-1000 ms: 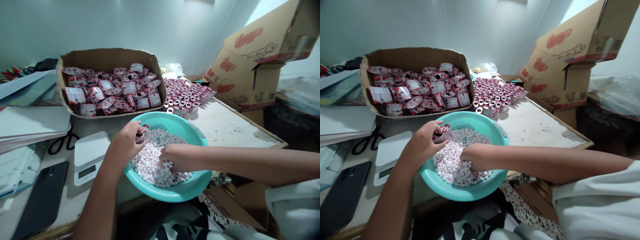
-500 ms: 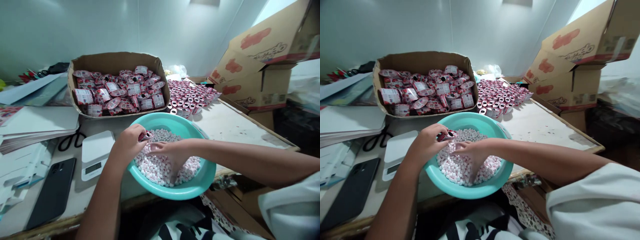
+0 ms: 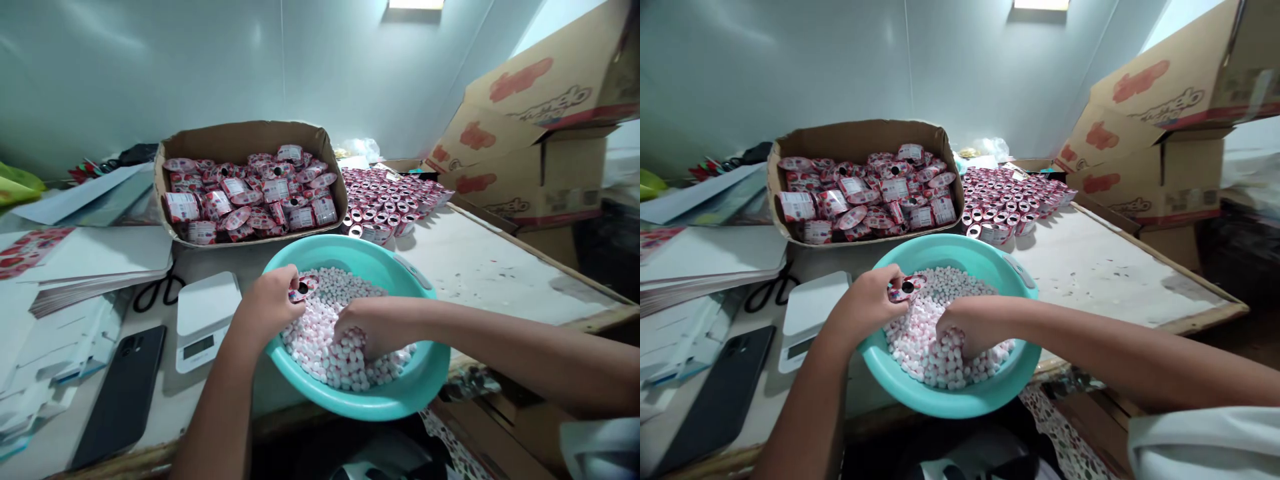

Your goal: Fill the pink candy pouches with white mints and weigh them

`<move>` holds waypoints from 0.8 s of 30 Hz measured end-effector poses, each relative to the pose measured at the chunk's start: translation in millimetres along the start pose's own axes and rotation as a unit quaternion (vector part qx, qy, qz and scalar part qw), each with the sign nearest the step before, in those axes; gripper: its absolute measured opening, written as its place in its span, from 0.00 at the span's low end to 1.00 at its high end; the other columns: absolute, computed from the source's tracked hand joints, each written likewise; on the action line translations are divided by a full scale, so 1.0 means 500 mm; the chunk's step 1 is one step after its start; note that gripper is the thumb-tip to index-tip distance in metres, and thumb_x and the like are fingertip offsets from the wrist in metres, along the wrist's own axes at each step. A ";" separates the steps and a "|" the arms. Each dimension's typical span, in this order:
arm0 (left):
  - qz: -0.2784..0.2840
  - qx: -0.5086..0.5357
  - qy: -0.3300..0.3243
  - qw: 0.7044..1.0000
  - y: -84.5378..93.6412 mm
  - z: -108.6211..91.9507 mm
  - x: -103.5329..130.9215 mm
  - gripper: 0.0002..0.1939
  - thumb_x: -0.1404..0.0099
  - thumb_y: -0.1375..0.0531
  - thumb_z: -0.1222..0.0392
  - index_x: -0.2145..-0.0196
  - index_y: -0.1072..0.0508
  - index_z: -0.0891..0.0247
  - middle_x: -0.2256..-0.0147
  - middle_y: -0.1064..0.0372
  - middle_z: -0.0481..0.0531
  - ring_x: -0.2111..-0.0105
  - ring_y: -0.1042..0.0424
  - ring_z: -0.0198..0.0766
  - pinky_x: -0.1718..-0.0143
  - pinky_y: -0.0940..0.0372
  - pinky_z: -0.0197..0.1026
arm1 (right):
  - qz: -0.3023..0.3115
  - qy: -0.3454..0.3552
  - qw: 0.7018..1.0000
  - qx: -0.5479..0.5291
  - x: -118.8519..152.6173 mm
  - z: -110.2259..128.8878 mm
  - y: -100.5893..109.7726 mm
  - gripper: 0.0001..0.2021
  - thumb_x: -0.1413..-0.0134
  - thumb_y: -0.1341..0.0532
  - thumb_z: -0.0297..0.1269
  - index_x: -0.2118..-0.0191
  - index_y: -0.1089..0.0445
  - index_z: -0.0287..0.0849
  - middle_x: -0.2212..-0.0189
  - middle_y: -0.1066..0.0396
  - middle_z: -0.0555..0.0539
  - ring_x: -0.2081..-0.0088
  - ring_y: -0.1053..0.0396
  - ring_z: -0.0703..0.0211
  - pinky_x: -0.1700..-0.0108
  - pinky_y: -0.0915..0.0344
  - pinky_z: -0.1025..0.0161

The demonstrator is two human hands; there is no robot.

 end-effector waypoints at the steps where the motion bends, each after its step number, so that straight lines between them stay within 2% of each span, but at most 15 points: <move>1: 0.004 0.010 0.005 1.000 -0.002 0.002 0.001 0.12 0.46 0.39 0.65 0.63 0.32 0.59 0.66 0.29 0.47 0.69 0.32 0.38 0.70 0.45 0.39 | 0.006 -0.004 1.000 0.004 -0.001 0.000 0.010 0.21 0.60 0.31 0.29 0.54 0.21 0.48 0.66 0.22 0.50 0.68 0.29 0.57 0.69 0.40 0.65; 3: 0.013 0.020 0.010 1.000 -0.006 0.004 0.002 0.25 0.46 0.38 0.64 0.49 0.32 0.58 0.59 0.26 0.50 0.65 0.29 0.41 0.67 0.41 0.40 | 0.000 0.009 1.000 0.013 -0.005 0.011 0.044 0.17 0.57 0.32 0.30 0.57 0.21 0.45 0.66 0.22 0.50 0.68 0.29 0.58 0.70 0.42 0.65; 5: 0.024 0.014 0.001 1.000 -0.010 0.000 0.004 0.33 0.47 0.38 0.64 0.42 0.34 0.59 0.54 0.26 0.54 0.59 0.27 0.45 0.62 0.38 0.43 | -0.050 0.028 0.998 0.032 -0.013 0.029 0.094 0.12 0.54 0.34 0.28 0.61 0.21 0.43 0.69 0.23 0.51 0.70 0.31 0.61 0.70 0.43 0.65; 6: 0.031 0.010 -0.008 0.999 -0.012 -0.004 0.004 0.32 0.46 0.38 0.64 0.43 0.33 0.59 0.53 0.26 0.55 0.57 0.27 0.47 0.60 0.37 0.43 | -0.079 0.031 0.995 0.043 -0.019 0.038 0.119 0.11 0.54 0.35 0.27 0.62 0.22 0.43 0.71 0.24 0.51 0.72 0.33 0.63 0.70 0.43 0.65; 8: 0.048 0.004 -0.033 0.998 -0.015 -0.013 0.005 0.23 0.46 0.38 0.64 0.50 0.27 0.58 0.55 0.26 0.54 0.55 0.28 0.47 0.58 0.38 0.44 | -0.133 0.032 0.989 0.063 -0.031 0.054 0.159 0.08 0.53 0.38 0.25 0.67 0.24 0.42 0.74 0.27 0.53 0.75 0.37 0.65 0.72 0.45 0.65; 10: 0.063 -0.005 -0.045 0.997 -0.018 -0.019 0.006 0.12 0.44 0.39 0.64 0.60 0.24 0.58 0.59 0.27 0.53 0.60 0.27 0.45 0.63 0.39 0.43 | -0.166 0.038 0.983 0.070 -0.044 0.070 0.178 0.06 0.51 0.38 0.25 0.73 0.27 0.41 0.77 0.30 0.53 0.76 0.40 0.65 0.73 0.45 0.64; 12: 0.060 -0.017 -0.038 0.997 -0.017 -0.018 0.004 0.05 0.44 0.39 0.65 0.67 0.27 0.59 0.63 0.28 0.52 0.65 0.28 0.43 0.67 0.41 0.42 | -0.180 0.039 0.981 0.065 -0.055 0.077 0.181 0.07 0.49 0.38 0.27 0.76 0.30 0.41 0.79 0.32 0.53 0.76 0.41 0.65 0.73 0.46 0.63; 14: 0.049 -0.031 -0.030 0.998 -0.016 -0.013 0.002 0.03 0.44 0.39 0.65 0.70 0.29 0.60 0.65 0.30 0.52 0.67 0.29 0.42 0.69 0.42 0.42 | -0.189 0.029 0.980 0.047 -0.061 0.073 0.177 0.06 0.49 0.37 0.29 0.75 0.30 0.42 0.78 0.32 0.53 0.75 0.41 0.64 0.73 0.45 0.63; 19: 0.034 -0.043 -0.048 0.997 -0.019 -0.011 -0.001 0.01 0.40 0.41 0.63 0.68 0.30 0.60 0.65 0.29 0.52 0.64 0.29 0.45 0.65 0.41 0.43 | -0.239 0.043 0.970 -0.009 -0.057 0.058 0.172 0.01 0.48 0.36 0.31 0.68 0.28 0.42 0.72 0.27 0.51 0.70 0.34 0.62 0.69 0.42 0.63; 21: 0.029 -0.049 -0.037 0.998 -0.018 -0.006 -0.002 0.01 0.39 0.42 0.61 0.67 0.30 0.59 0.65 0.28 0.53 0.63 0.28 0.46 0.65 0.41 0.44 | -0.247 0.045 0.967 -0.028 -0.059 0.050 0.168 0.04 0.48 0.36 0.31 0.64 0.28 0.43 0.69 0.26 0.50 0.68 0.33 0.61 0.68 0.41 0.63; 24: 0.018 -0.057 -0.009 0.998 -0.013 -0.001 -0.003 0.04 0.39 0.40 0.60 0.65 0.28 0.59 0.64 0.27 0.53 0.63 0.28 0.47 0.66 0.41 0.44 | -0.265 0.036 0.959 -0.089 -0.065 0.033 0.168 0.18 0.51 0.33 0.31 0.53 0.31 0.45 0.65 0.24 0.52 0.68 0.31 0.61 0.69 0.41 0.65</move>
Point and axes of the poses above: each hand's wrist, its own x-axis away from the middle knuckle, its own y-axis out of the back of the hand, z = x × y, the point moved 8 cm from there along -x, towards the middle knuckle
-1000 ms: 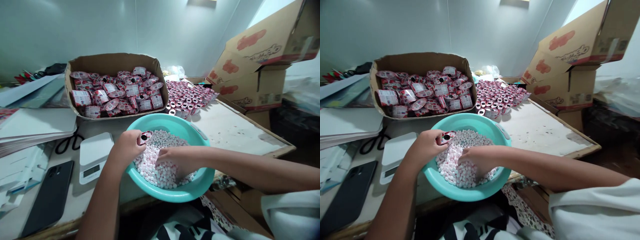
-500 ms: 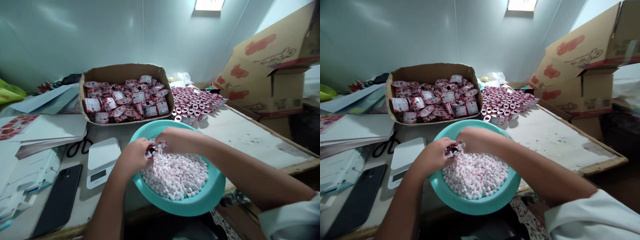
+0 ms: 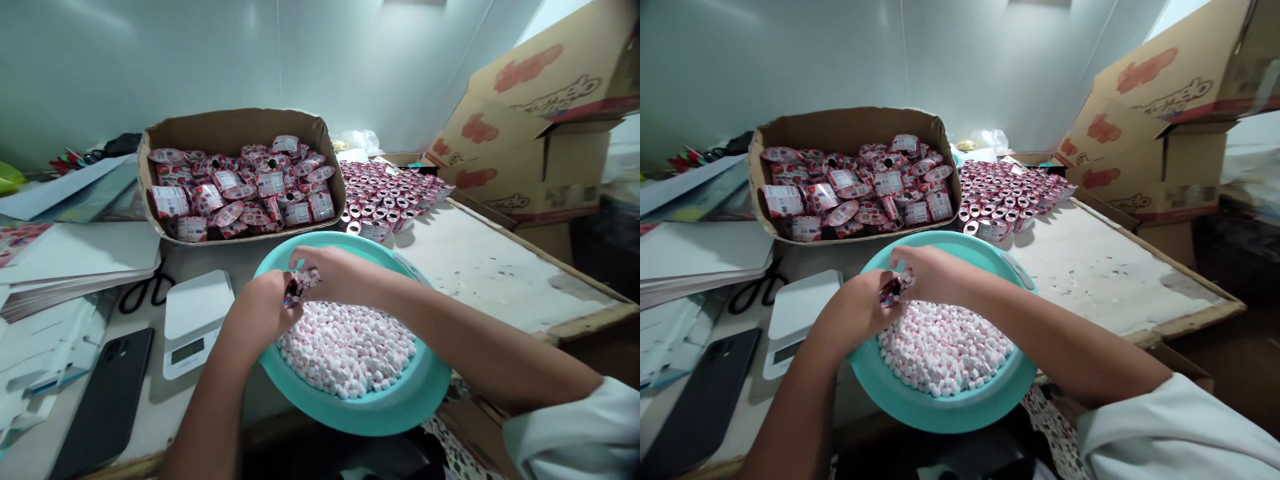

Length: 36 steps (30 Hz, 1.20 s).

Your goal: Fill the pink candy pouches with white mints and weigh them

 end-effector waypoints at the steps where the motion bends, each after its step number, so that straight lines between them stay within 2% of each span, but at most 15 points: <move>1: -0.005 0.002 0.006 1.000 0.002 0.000 0.000 0.05 0.40 0.40 0.60 0.64 0.27 0.59 0.64 0.26 0.53 0.62 0.27 0.47 0.66 0.40 0.44 | -0.006 -0.009 1.000 -0.020 -0.001 -0.004 0.001 0.22 0.52 0.33 0.32 0.50 0.34 0.45 0.64 0.23 0.52 0.68 0.31 0.62 0.69 0.40 0.65; 4: -0.024 0.016 0.001 1.000 0.010 -0.006 -0.001 0.15 0.39 0.40 0.60 0.54 0.26 0.60 0.59 0.25 0.56 0.59 0.27 0.48 0.61 0.36 0.45 | -0.013 -0.021 0.998 -0.053 0.007 0.000 0.016 0.27 0.50 0.32 0.37 0.43 0.38 0.46 0.58 0.22 0.50 0.66 0.28 0.61 0.66 0.37 0.65; 7: -0.045 0.023 -0.013 0.999 0.017 -0.010 -0.001 0.28 0.39 0.40 0.61 0.40 0.33 0.65 0.51 0.27 0.61 0.52 0.28 0.50 0.54 0.35 0.47 | -0.041 -0.031 0.998 -0.037 0.037 0.007 0.052 0.34 0.43 0.35 0.47 0.33 0.46 0.52 0.48 0.25 0.46 0.55 0.26 0.55 0.59 0.32 0.61; 10: -0.043 0.028 -0.019 0.998 0.017 -0.012 0.001 0.30 0.39 0.41 0.60 0.39 0.33 0.59 0.53 0.28 0.57 0.54 0.28 0.48 0.54 0.35 0.47 | -0.067 -0.081 0.994 0.017 0.085 -0.023 0.076 0.35 0.37 0.41 0.55 0.29 0.50 0.55 0.40 0.31 0.43 0.42 0.32 0.47 0.48 0.32 0.52; 12: -0.031 0.029 -0.024 0.999 0.015 -0.016 0.004 0.26 0.39 0.41 0.61 0.43 0.29 0.55 0.58 0.29 0.52 0.58 0.29 0.46 0.58 0.36 0.45 | -0.006 -0.109 0.992 0.057 0.117 -0.065 0.051 0.39 0.42 0.38 0.59 0.29 0.47 0.53 0.33 0.41 0.41 0.34 0.42 0.39 0.40 0.37 0.45; 14: -0.029 0.030 -0.028 0.999 0.016 -0.021 0.006 0.22 0.41 0.41 0.62 0.48 0.27 0.54 0.60 0.31 0.50 0.60 0.30 0.44 0.61 0.37 0.44 | 0.100 -0.129 0.983 0.084 0.150 -0.115 0.004 0.47 0.54 0.31 0.59 0.30 0.44 0.50 0.27 0.55 0.40 0.30 0.54 0.31 0.36 0.42 0.40; 15: -0.032 0.032 -0.030 0.999 0.019 -0.024 0.006 0.20 0.42 0.42 0.62 0.50 0.27 0.55 0.61 0.32 0.50 0.61 0.30 0.43 0.62 0.38 0.43 | 0.147 -0.136 0.976 0.087 0.166 -0.137 -0.019 0.50 0.59 0.28 0.58 0.30 0.42 0.49 0.27 0.58 0.40 0.30 0.56 0.29 0.36 0.43 0.39; 16: -0.036 0.033 -0.031 0.998 0.021 -0.026 0.006 0.18 0.42 0.42 0.63 0.53 0.27 0.56 0.61 0.32 0.50 0.62 0.31 0.42 0.63 0.39 0.43 | 0.183 -0.137 0.970 0.084 0.179 -0.152 -0.038 0.51 0.62 0.26 0.56 0.31 0.41 0.48 0.27 0.56 0.39 0.30 0.55 0.28 0.35 0.44 0.40; 18: -0.041 0.026 -0.030 0.998 0.024 -0.028 0.006 0.12 0.43 0.42 0.63 0.59 0.29 0.59 0.63 0.33 0.49 0.64 0.33 0.41 0.64 0.41 0.43 | 0.228 -0.116 0.964 0.072 0.197 -0.160 -0.064 0.47 0.63 0.26 0.51 0.34 0.36 0.47 0.31 0.46 0.40 0.32 0.47 0.33 0.33 0.45 0.44; 20: -0.039 0.014 -0.023 0.999 0.023 -0.026 0.006 0.07 0.43 0.42 0.62 0.64 0.32 0.60 0.65 0.34 0.49 0.66 0.34 0.41 0.66 0.43 0.43 | 0.247 -0.093 0.962 0.075 0.202 -0.148 -0.075 0.43 0.63 0.25 0.48 0.36 0.32 0.48 0.36 0.36 0.41 0.38 0.38 0.36 0.35 0.42 0.47; 22: -0.032 0.012 -0.012 0.999 0.020 -0.022 0.008 0.08 0.43 0.42 0.61 0.63 0.33 0.59 0.65 0.34 0.48 0.66 0.35 0.40 0.68 0.44 0.42 | 0.254 -0.087 0.959 0.095 0.201 -0.129 -0.076 0.40 0.64 0.25 0.46 0.39 0.29 0.49 0.42 0.31 0.41 0.43 0.33 0.36 0.40 0.38 0.47; 26: -0.017 0.022 -0.018 0.999 0.015 -0.021 0.011 0.22 0.40 0.43 0.61 0.47 0.31 0.54 0.61 0.34 0.48 0.63 0.33 0.41 0.65 0.43 0.42 | 0.277 -0.097 0.950 0.106 0.202 -0.093 -0.073 0.34 0.62 0.27 0.39 0.43 0.26 0.52 0.49 0.28 0.43 0.48 0.30 0.39 0.45 0.36 0.50; 28: 0.000 0.015 -0.026 1.000 0.009 -0.024 0.010 0.24 0.39 0.44 0.61 0.45 0.30 0.51 0.62 0.36 0.49 0.63 0.33 0.41 0.65 0.43 0.42 | 0.288 -0.131 0.944 0.094 0.213 -0.086 -0.068 0.33 0.60 0.30 0.34 0.42 0.27 0.53 0.49 0.28 0.44 0.50 0.29 0.42 0.49 0.35 0.54; 33: 0.015 0.032 -0.045 0.998 -0.001 -0.026 0.007 0.16 0.40 0.43 0.61 0.54 0.25 0.55 0.63 0.36 0.49 0.64 0.34 0.40 0.64 0.43 0.42 | 0.283 -0.157 0.940 0.108 0.221 -0.072 -0.053 0.30 0.57 0.36 0.25 0.45 0.25 0.50 0.53 0.25 0.44 0.54 0.27 0.48 0.55 0.35 0.59; 36: 0.018 0.042 -0.053 0.998 -0.005 -0.026 0.006 0.08 0.41 0.42 0.62 0.63 0.28 0.59 0.64 0.35 0.48 0.65 0.34 0.39 0.65 0.43 0.42 | 0.316 -0.156 0.926 0.136 0.198 -0.076 -0.072 0.29 0.58 0.35 0.25 0.46 0.24 0.49 0.55 0.23 0.45 0.56 0.26 0.48 0.59 0.36 0.60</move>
Point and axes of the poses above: each hand's wrist, its own x-axis away from the middle knuckle, its own y-axis out of the back of the hand, z = x × y, the point moved 8 cm from there along -x, towards the middle knuckle
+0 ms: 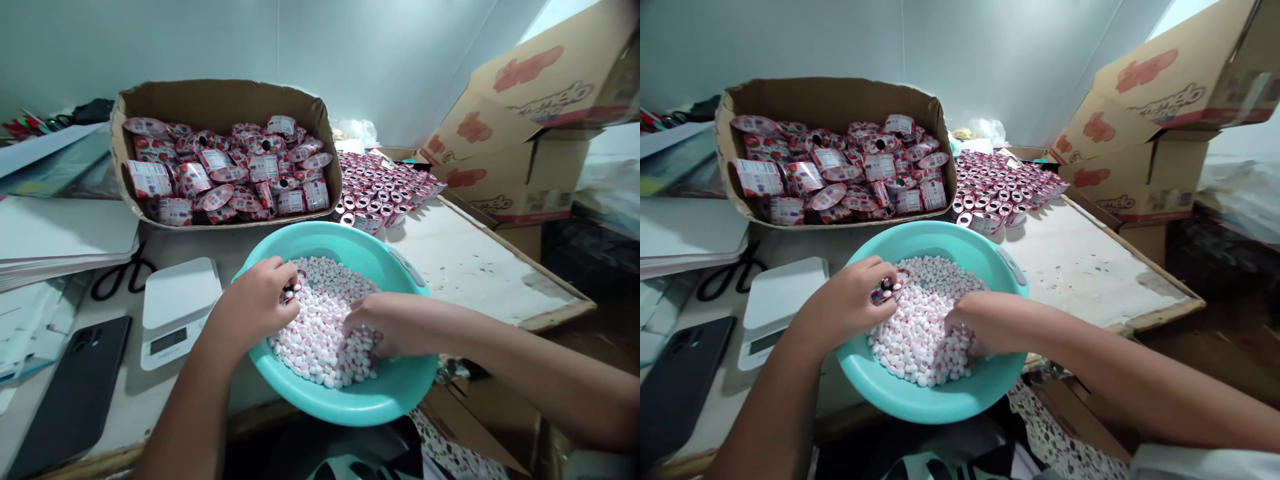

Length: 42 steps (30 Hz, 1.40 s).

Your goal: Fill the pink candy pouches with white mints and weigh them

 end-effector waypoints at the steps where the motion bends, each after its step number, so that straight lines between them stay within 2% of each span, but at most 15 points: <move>1: -0.002 0.001 0.001 1.000 0.000 0.001 0.000 0.06 0.42 0.42 0.62 0.64 0.29 0.59 0.65 0.35 0.48 0.65 0.35 0.39 0.66 0.43 0.42 | 0.012 0.003 1.000 0.014 -0.015 0.004 0.000 0.28 0.58 0.33 0.26 0.47 0.23 0.49 0.57 0.22 0.45 0.57 0.26 0.48 0.60 0.37 0.60; 4: -0.011 0.012 -0.005 1.000 0.005 0.001 -0.002 0.13 0.41 0.41 0.63 0.56 0.27 0.58 0.63 0.33 0.48 0.64 0.33 0.39 0.63 0.41 0.42 | 0.009 0.024 0.999 0.044 -0.059 0.014 0.013 0.25 0.58 0.30 0.31 0.50 0.22 0.50 0.59 0.22 0.47 0.60 0.26 0.50 0.62 0.37 0.61; 6: -0.008 0.017 -0.014 1.000 0.006 -0.001 -0.003 0.22 0.39 0.41 0.64 0.47 0.28 0.54 0.59 0.33 0.49 0.60 0.31 0.41 0.60 0.38 0.42 | -0.039 0.028 0.998 0.047 -0.070 0.006 0.039 0.24 0.55 0.30 0.36 0.48 0.24 0.49 0.56 0.23 0.46 0.59 0.27 0.49 0.61 0.36 0.60; 8: -0.001 0.019 -0.015 1.000 0.004 0.001 -0.004 0.24 0.38 0.42 0.64 0.44 0.28 0.52 0.56 0.33 0.51 0.58 0.30 0.42 0.58 0.37 0.43 | -0.087 0.016 0.995 0.043 -0.059 -0.019 0.065 0.29 0.54 0.29 0.40 0.43 0.27 0.46 0.49 0.27 0.42 0.56 0.27 0.47 0.58 0.34 0.58; 10: -0.004 0.024 -0.011 1.000 0.003 0.005 -0.003 0.22 0.37 0.42 0.64 0.46 0.26 0.53 0.54 0.33 0.52 0.56 0.30 0.42 0.57 0.36 0.43 | -0.094 -0.004 0.995 0.037 -0.031 -0.051 0.072 0.38 0.58 0.27 0.43 0.38 0.32 0.47 0.41 0.32 0.39 0.53 0.27 0.43 0.55 0.32 0.55; 14: -0.013 0.033 -0.015 0.999 -0.001 0.007 -0.001 0.18 0.37 0.41 0.66 0.51 0.23 0.54 0.51 0.31 0.51 0.53 0.29 0.43 0.53 0.35 0.43 | -0.057 -0.031 0.998 0.020 0.019 -0.094 0.044 0.57 0.72 0.22 0.43 0.30 0.43 0.52 0.29 0.50 0.36 0.46 0.30 0.30 0.48 0.30 0.46; 16: -0.018 0.042 -0.008 0.999 0.001 0.008 -0.001 0.15 0.37 0.41 0.66 0.55 0.23 0.55 0.53 0.30 0.50 0.54 0.29 0.41 0.54 0.36 0.42 | -0.044 -0.039 0.998 0.014 0.016 -0.095 0.021 0.63 0.75 0.21 0.42 0.28 0.49 0.53 0.28 0.56 0.35 0.42 0.33 0.26 0.45 0.31 0.45; 19: -0.017 0.046 0.012 0.999 0.004 0.009 -0.002 0.05 0.36 0.42 0.64 0.63 0.26 0.59 0.57 0.30 0.49 0.60 0.29 0.39 0.60 0.37 0.42 | -0.019 -0.059 0.997 0.045 -0.019 -0.084 -0.014 0.66 0.75 0.21 0.42 0.27 0.53 0.52 0.28 0.57 0.32 0.36 0.42 0.22 0.43 0.34 0.42; 21: -0.013 0.036 0.020 0.999 0.005 0.009 -0.003 0.02 0.36 0.42 0.63 0.66 0.29 0.60 0.59 0.30 0.49 0.62 0.31 0.39 0.63 0.39 0.42 | -0.026 -0.056 0.994 0.085 -0.045 -0.072 -0.025 0.65 0.74 0.21 0.42 0.27 0.52 0.51 0.30 0.52 0.28 0.38 0.40 0.20 0.44 0.35 0.41; 24: -0.006 0.020 0.021 1.000 0.003 0.009 -0.003 0.04 0.36 0.43 0.63 0.62 0.30 0.59 0.60 0.31 0.50 0.61 0.31 0.41 0.62 0.40 0.43 | -0.060 -0.022 0.992 0.109 -0.065 -0.056 -0.025 0.57 0.69 0.22 0.40 0.29 0.46 0.48 0.37 0.42 0.26 0.45 0.31 0.29 0.46 0.34 0.45; 28: 0.008 0.021 0.017 1.000 -0.003 0.012 -0.003 0.06 0.35 0.43 0.63 0.60 0.30 0.58 0.59 0.30 0.51 0.58 0.30 0.44 0.60 0.39 0.45 | -0.102 -0.023 0.992 0.069 -0.065 -0.065 -0.010 0.46 0.65 0.24 0.36 0.35 0.35 0.47 0.47 0.32 0.34 0.52 0.28 0.41 0.53 0.32 0.54; 31: 0.021 0.039 0.022 0.999 -0.004 0.013 -0.006 0.10 0.35 0.43 0.63 0.55 0.31 0.58 0.55 0.29 0.52 0.54 0.30 0.46 0.56 0.38 0.46 | -0.130 -0.027 0.991 0.000 -0.065 -0.076 0.007 0.33 0.63 0.27 0.35 0.44 0.26 0.43 0.54 0.26 0.40 0.56 0.27 0.45 0.57 0.33 0.59; 34: 0.040 0.055 0.028 0.997 -0.010 0.015 -0.010 0.17 0.35 0.44 0.64 0.48 0.32 0.56 0.50 0.29 0.53 0.49 0.30 0.47 0.50 0.37 0.47 | -0.155 -0.029 0.987 -0.039 -0.068 -0.081 0.024 0.21 0.59 0.34 0.31 0.54 0.22 0.40 0.61 0.22 0.43 0.60 0.26 0.51 0.61 0.34 0.63; 39: 0.061 0.026 0.036 0.997 -0.024 0.027 -0.017 0.28 0.36 0.43 0.61 0.38 0.37 0.60 0.43 0.34 0.58 0.43 0.34 0.50 0.43 0.39 0.51 | -0.166 -0.036 0.984 -0.056 -0.060 -0.075 0.032 0.16 0.58 0.36 0.29 0.59 0.21 0.41 0.65 0.21 0.46 0.66 0.28 0.56 0.67 0.37 0.66; 42: 0.078 0.000 0.036 0.996 -0.028 0.026 -0.017 0.27 0.36 0.43 0.58 0.39 0.34 0.60 0.45 0.33 0.59 0.46 0.32 0.51 0.47 0.37 0.51 | -0.166 -0.037 0.983 -0.062 -0.047 -0.069 0.030 0.17 0.58 0.36 0.27 0.59 0.20 0.41 0.66 0.21 0.47 0.66 0.28 0.59 0.67 0.38 0.67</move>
Point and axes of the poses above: each hand's wrist, its own x-axis away from the middle knuckle, its own y-axis out of the back of the hand, z = x × y, the point moved 8 cm from there along -x, towards the middle knuckle
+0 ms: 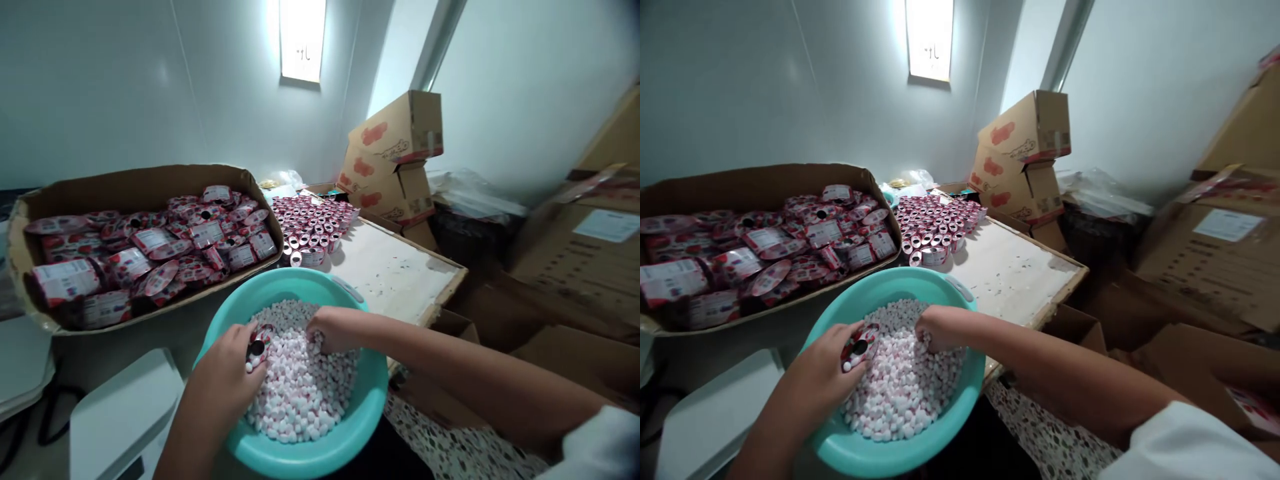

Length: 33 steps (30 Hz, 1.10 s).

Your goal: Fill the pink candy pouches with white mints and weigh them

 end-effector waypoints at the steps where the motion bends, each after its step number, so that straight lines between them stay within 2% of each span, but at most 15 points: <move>1: 0.003 -0.005 -0.002 1.000 0.000 -0.003 0.001 0.26 0.37 0.43 0.58 0.40 0.32 0.59 0.47 0.32 0.58 0.48 0.30 0.51 0.49 0.36 0.50 | 0.000 0.002 1.000 0.001 0.004 0.003 0.003 0.16 0.58 0.35 0.27 0.59 0.20 0.40 0.66 0.21 0.47 0.67 0.29 0.59 0.67 0.38 0.67; 4: -0.001 -0.010 -0.014 1.000 0.004 -0.011 0.001 0.23 0.38 0.43 0.57 0.44 0.28 0.57 0.51 0.31 0.55 0.55 0.28 0.47 0.55 0.35 0.46 | -0.009 0.022 1.000 0.010 0.004 0.020 0.035 0.13 0.56 0.32 0.32 0.60 0.20 0.40 0.68 0.22 0.47 0.68 0.30 0.60 0.69 0.40 0.67; 7: -0.006 0.005 -0.016 1.000 0.004 -0.009 -0.002 0.23 0.39 0.42 0.56 0.46 0.27 0.57 0.52 0.31 0.53 0.58 0.28 0.44 0.57 0.35 0.44 | -0.039 0.070 0.997 0.021 -0.014 0.060 0.099 0.14 0.51 0.31 0.38 0.56 0.21 0.43 0.65 0.22 0.50 0.67 0.30 0.63 0.69 0.40 0.68; 10: -0.015 0.010 0.005 1.000 0.004 0.002 -0.003 0.22 0.38 0.41 0.51 0.48 0.26 0.57 0.54 0.30 0.53 0.59 0.28 0.44 0.59 0.35 0.44 | -0.058 0.137 0.988 0.040 -0.039 0.116 0.158 0.14 0.50 0.32 0.37 0.56 0.22 0.44 0.64 0.23 0.53 0.66 0.31 0.65 0.68 0.41 0.70; 12: -0.033 0.007 0.009 0.999 0.010 0.001 0.003 0.21 0.38 0.40 0.50 0.49 0.25 0.58 0.56 0.29 0.53 0.60 0.28 0.45 0.59 0.36 0.44 | -0.055 0.168 0.983 0.052 -0.055 0.148 0.177 0.13 0.52 0.31 0.35 0.58 0.21 0.42 0.65 0.23 0.52 0.67 0.32 0.65 0.67 0.42 0.69; 16: -0.070 -0.006 0.005 0.998 0.028 -0.016 0.016 0.19 0.40 0.37 0.52 0.52 0.25 0.59 0.57 0.28 0.53 0.59 0.28 0.45 0.59 0.37 0.42 | -0.047 0.196 0.978 0.053 -0.072 0.184 0.172 0.12 0.54 0.30 0.33 0.60 0.20 0.39 0.68 0.24 0.50 0.69 0.34 0.63 0.67 0.44 0.67; 22: -0.082 -0.023 0.013 0.996 0.036 -0.023 0.018 0.13 0.44 0.35 0.53 0.63 0.26 0.61 0.62 0.28 0.53 0.62 0.29 0.45 0.65 0.40 0.41 | -0.052 0.227 0.973 0.006 -0.074 0.185 0.139 0.12 0.53 0.31 0.33 0.60 0.21 0.39 0.68 0.23 0.48 0.67 0.32 0.60 0.68 0.42 0.66; 29: -0.087 0.041 0.053 0.994 0.040 -0.017 0.025 0.16 0.45 0.32 0.50 0.61 0.27 0.59 0.64 0.26 0.49 0.64 0.28 0.44 0.68 0.42 0.39 | -0.063 0.257 0.963 -0.048 -0.080 0.181 0.137 0.15 0.55 0.30 0.33 0.57 0.22 0.40 0.63 0.23 0.49 0.64 0.30 0.61 0.64 0.39 0.67; 33: -0.103 0.042 0.062 0.992 0.045 -0.015 0.030 0.18 0.46 0.32 0.49 0.61 0.27 0.60 0.64 0.26 0.49 0.65 0.29 0.43 0.69 0.43 0.38 | -0.073 0.265 0.960 -0.055 -0.087 0.176 0.143 0.19 0.58 0.28 0.32 0.56 0.23 0.41 0.61 0.23 0.49 0.62 0.30 0.60 0.63 0.39 0.67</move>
Point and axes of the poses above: each hand's wrist, its own x-axis away from the middle knuckle, its own y-axis out of the back of the hand, z = x × y, the point moved 8 cm from there along -x, towards the middle knuckle
